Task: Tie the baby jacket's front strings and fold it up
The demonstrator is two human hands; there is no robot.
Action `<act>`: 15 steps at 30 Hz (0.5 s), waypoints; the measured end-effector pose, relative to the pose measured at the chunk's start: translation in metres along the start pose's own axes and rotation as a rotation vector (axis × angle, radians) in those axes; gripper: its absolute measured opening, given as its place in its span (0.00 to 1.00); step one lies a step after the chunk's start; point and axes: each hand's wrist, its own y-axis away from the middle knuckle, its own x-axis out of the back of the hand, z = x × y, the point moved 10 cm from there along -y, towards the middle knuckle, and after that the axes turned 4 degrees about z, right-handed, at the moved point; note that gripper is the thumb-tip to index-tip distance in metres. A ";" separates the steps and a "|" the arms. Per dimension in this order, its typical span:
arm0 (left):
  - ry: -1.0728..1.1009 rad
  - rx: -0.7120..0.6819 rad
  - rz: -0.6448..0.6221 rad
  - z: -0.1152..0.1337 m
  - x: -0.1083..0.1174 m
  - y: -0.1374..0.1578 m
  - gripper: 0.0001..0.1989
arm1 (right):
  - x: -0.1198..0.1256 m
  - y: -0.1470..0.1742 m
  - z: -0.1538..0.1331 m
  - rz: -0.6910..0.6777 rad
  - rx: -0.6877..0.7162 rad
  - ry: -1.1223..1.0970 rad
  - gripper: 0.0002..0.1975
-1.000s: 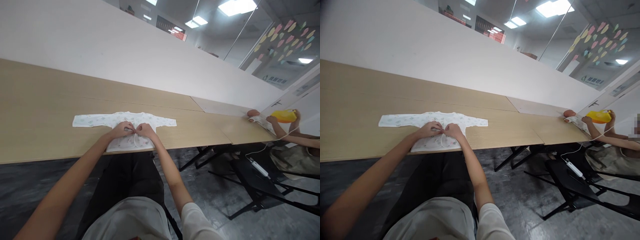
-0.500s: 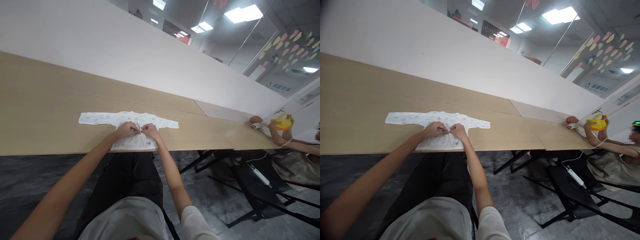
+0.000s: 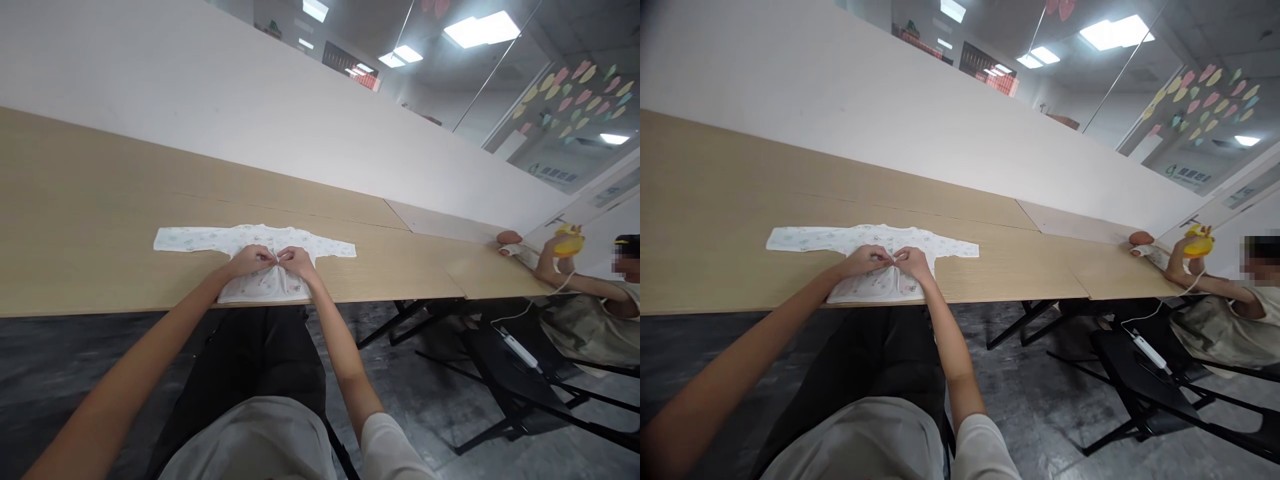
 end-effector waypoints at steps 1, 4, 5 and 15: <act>0.006 0.002 -0.002 -0.001 0.000 0.000 0.23 | -0.001 -0.001 0.002 -0.006 -0.010 -0.034 0.11; 0.032 0.014 -0.007 -0.005 0.000 0.000 0.22 | -0.005 -0.002 0.009 -0.048 -0.058 -0.162 0.13; 0.043 0.021 -0.009 -0.006 0.000 0.000 0.22 | -0.006 -0.002 0.010 -0.069 -0.065 -0.198 0.14; 0.104 0.118 -0.012 -0.003 0.001 0.002 0.25 | -0.007 0.003 -0.002 -0.093 0.000 -0.182 0.14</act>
